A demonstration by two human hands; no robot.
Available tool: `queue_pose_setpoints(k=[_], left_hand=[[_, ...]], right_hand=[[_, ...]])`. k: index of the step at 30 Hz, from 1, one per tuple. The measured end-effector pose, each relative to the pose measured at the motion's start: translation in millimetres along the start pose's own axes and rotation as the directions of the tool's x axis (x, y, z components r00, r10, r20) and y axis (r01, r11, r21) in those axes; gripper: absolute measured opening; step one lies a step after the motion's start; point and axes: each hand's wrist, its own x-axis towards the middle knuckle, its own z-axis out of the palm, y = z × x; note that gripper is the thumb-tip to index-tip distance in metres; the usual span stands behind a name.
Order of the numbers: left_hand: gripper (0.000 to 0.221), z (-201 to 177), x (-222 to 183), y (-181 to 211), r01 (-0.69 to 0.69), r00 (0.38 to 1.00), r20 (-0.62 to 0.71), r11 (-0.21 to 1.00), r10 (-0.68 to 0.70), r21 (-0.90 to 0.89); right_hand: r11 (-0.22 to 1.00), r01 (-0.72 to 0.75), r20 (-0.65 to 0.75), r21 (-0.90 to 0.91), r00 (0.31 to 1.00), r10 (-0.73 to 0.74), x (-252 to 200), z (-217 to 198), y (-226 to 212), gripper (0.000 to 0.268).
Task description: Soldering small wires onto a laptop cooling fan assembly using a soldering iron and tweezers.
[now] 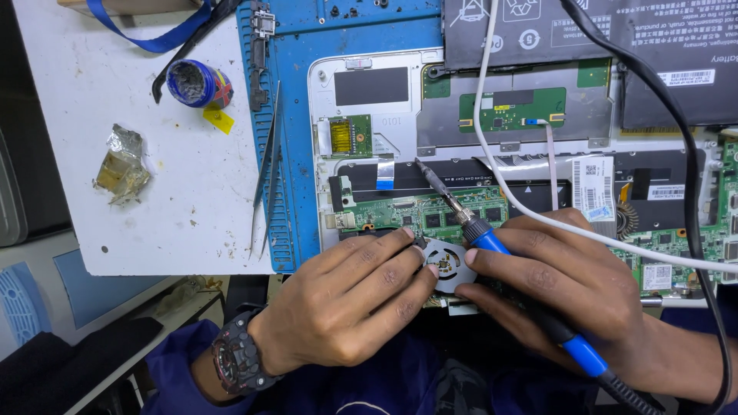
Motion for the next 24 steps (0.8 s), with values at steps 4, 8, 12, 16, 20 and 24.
queue_pose_setpoints(k=[4,8,12,16,20,24], left_hand=[[0.014,-0.1,-0.8,-0.2,-0.012,1.0,0.003,1.0,0.012,0.011],[0.012,0.8,-1.3,0.7,-0.014,1.0,-0.001,1.0,0.014,0.021],[0.01,1.1,0.8,1.4,-0.041,0.999,-0.012,0.996,0.042,0.079],[0.011,0.5,0.8,3.0,-0.061,0.998,-0.005,0.99,0.063,0.127],[0.016,1.7,-0.3,4.8,-0.082,0.997,0.012,0.983,0.081,0.163],[0.017,4.3,-2.8,5.8,-0.08,0.997,-0.005,0.981,0.082,0.174]], right_hand=[[1.0,0.004,-0.003,-0.007,1.0,-0.004,0.9,0.1,-0.4,0.028],[1.0,-0.001,-0.002,-0.01,1.0,0.001,0.4,0.0,-0.7,0.028],[1.0,0.005,0.0,-0.012,1.0,-0.005,0.4,0.2,0.2,0.027],[1.0,0.006,-0.003,-0.005,1.0,-0.006,0.9,0.3,0.3,0.026],[1.0,0.009,-0.001,-0.008,1.0,-0.009,1.4,-0.1,-0.5,0.027],[1.0,0.011,-0.015,-0.027,1.0,-0.011,-0.4,1.2,-0.5,0.029]])
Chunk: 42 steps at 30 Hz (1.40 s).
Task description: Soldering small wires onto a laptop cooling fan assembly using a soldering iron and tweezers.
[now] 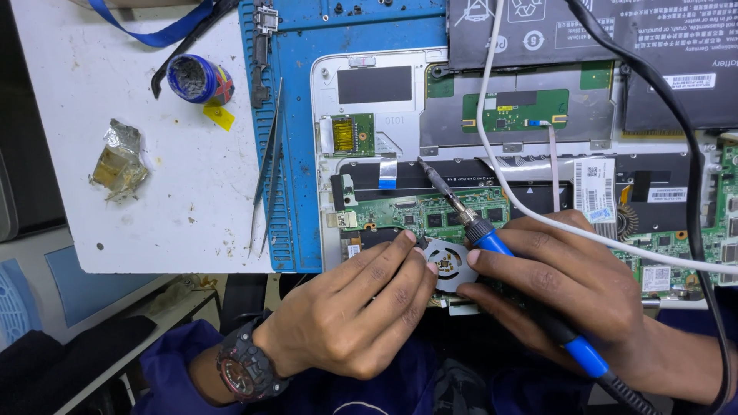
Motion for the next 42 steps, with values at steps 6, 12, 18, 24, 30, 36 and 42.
queue_pose_setpoints(k=[6,12,18,24,30,36,42], left_hand=[[0.015,2.0,-3.9,-0.6,0.008,0.999,-0.035,1.0,-0.009,-0.03],[0.009,4.3,-7.1,-4.2,0.041,0.993,-0.102,0.991,-0.054,-0.125],[0.009,2.1,-6.9,-7.3,0.036,0.996,-0.074,0.986,-0.049,-0.161],[0.009,-1.6,-6.3,-15.6,0.0,0.999,-0.031,0.971,-0.007,-0.24],[0.01,0.6,-6.6,-23.6,-0.059,0.998,-0.033,0.976,0.053,-0.211],[0.011,2.0,-5.6,-24.6,-0.064,0.997,-0.043,0.977,0.057,-0.205],[0.013,4.5,-7.2,-22.9,-0.063,0.997,-0.059,0.976,0.052,-0.209]], right_hand=[[1.0,0.017,-0.005,-0.012,1.0,-0.017,-3.1,0.3,-0.1,0.03],[1.0,-0.011,0.008,-0.027,1.0,0.011,-4.9,0.9,-0.9,0.032],[1.0,0.0,0.007,-0.027,1.0,0.0,-6.5,2.1,1.1,0.034],[0.999,0.0,0.01,-0.035,1.0,0.001,-5.6,1.3,0.7,0.033],[0.999,-0.002,0.011,-0.033,1.0,0.003,-4.8,1.2,0.2,0.032],[0.999,-0.014,0.008,-0.049,1.0,0.014,-7.2,2.1,0.2,0.034],[0.999,-0.012,0.018,-0.046,1.0,0.013,-7.5,1.3,0.5,0.035]])
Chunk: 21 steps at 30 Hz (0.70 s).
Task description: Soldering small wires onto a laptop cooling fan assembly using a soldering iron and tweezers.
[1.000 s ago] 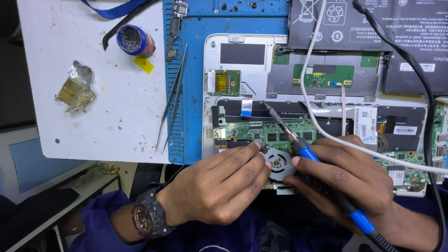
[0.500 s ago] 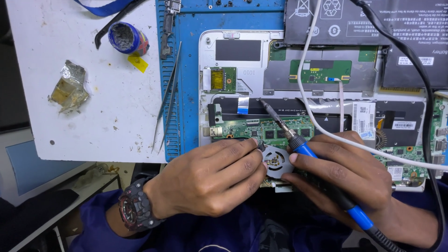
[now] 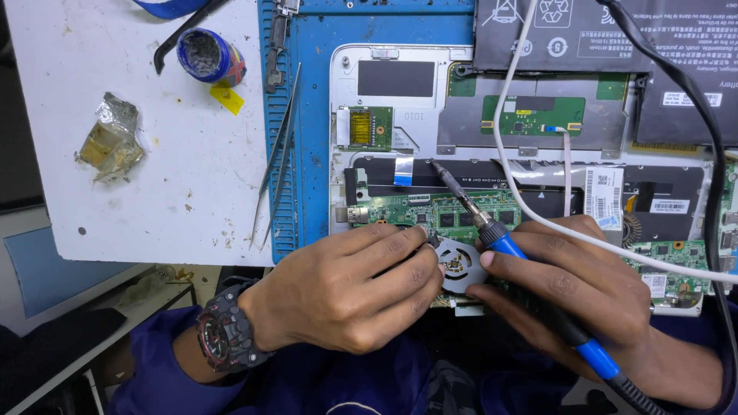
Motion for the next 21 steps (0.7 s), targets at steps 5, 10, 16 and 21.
queue_pose_setpoints(k=[5,10,16,21], left_hand=[[0.014,0.5,0.6,1.8,-0.009,1.0,-0.013,1.0,0.009,0.0],[0.017,1.1,1.3,3.4,0.002,0.999,-0.053,1.0,-0.002,-0.006],[0.015,-0.2,-0.8,5.2,-0.031,1.0,0.002,0.996,0.031,0.088],[0.013,0.4,-0.4,6.3,-0.036,0.999,0.009,0.991,0.035,0.131]], right_hand=[[1.0,0.002,0.007,0.004,1.0,-0.002,1.6,-0.8,-0.7,0.034],[1.0,0.005,0.008,0.008,1.0,-0.005,2.0,-0.8,-1.6,0.034],[1.0,-0.022,0.001,0.012,1.0,0.022,-0.4,0.2,-1.4,0.036],[1.0,-0.012,-0.009,-0.002,1.0,0.012,-0.7,0.4,-1.3,0.035]])
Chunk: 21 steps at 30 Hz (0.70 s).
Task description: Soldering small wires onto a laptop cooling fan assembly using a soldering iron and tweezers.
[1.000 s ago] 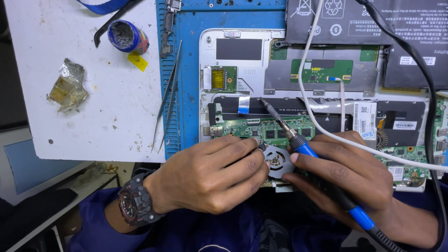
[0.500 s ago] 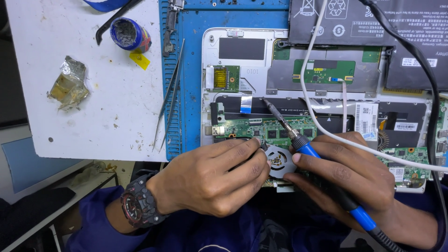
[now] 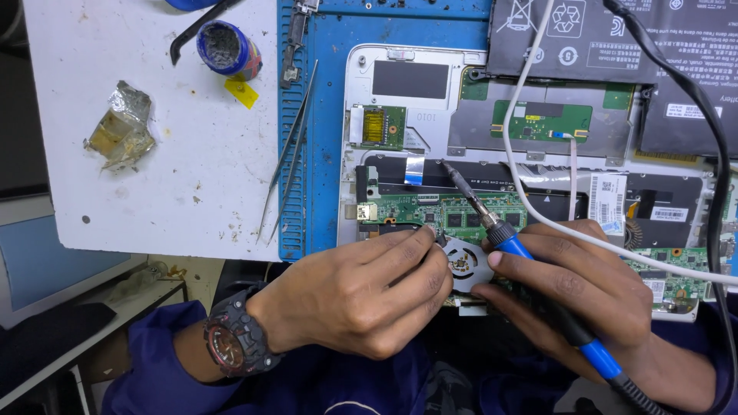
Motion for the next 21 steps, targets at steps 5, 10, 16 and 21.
queue_pose_setpoints(k=[5,10,16,21], left_hand=[[0.017,-0.5,1.0,0.9,0.008,1.0,0.007,1.0,-0.008,-0.006],[0.017,0.4,0.1,0.4,-0.002,1.0,-0.004,1.0,0.002,0.005],[0.016,2.6,-2.5,0.3,0.038,0.998,-0.048,0.998,-0.04,-0.046],[0.016,5.1,-2.5,-2.1,0.054,0.992,-0.105,0.992,-0.066,-0.117]], right_hand=[[1.0,0.007,-0.002,-0.005,1.0,-0.007,-0.3,0.1,0.0,0.035],[1.0,0.009,0.009,-0.012,1.0,-0.009,0.9,-8.8,-2.8,0.035],[0.977,-0.214,0.216,-0.01,0.953,0.211,-9.1,-60.0,-17.3,0.034],[0.978,-0.196,0.224,0.064,0.958,0.178,-69.0,-74.1,17.8,0.046]])
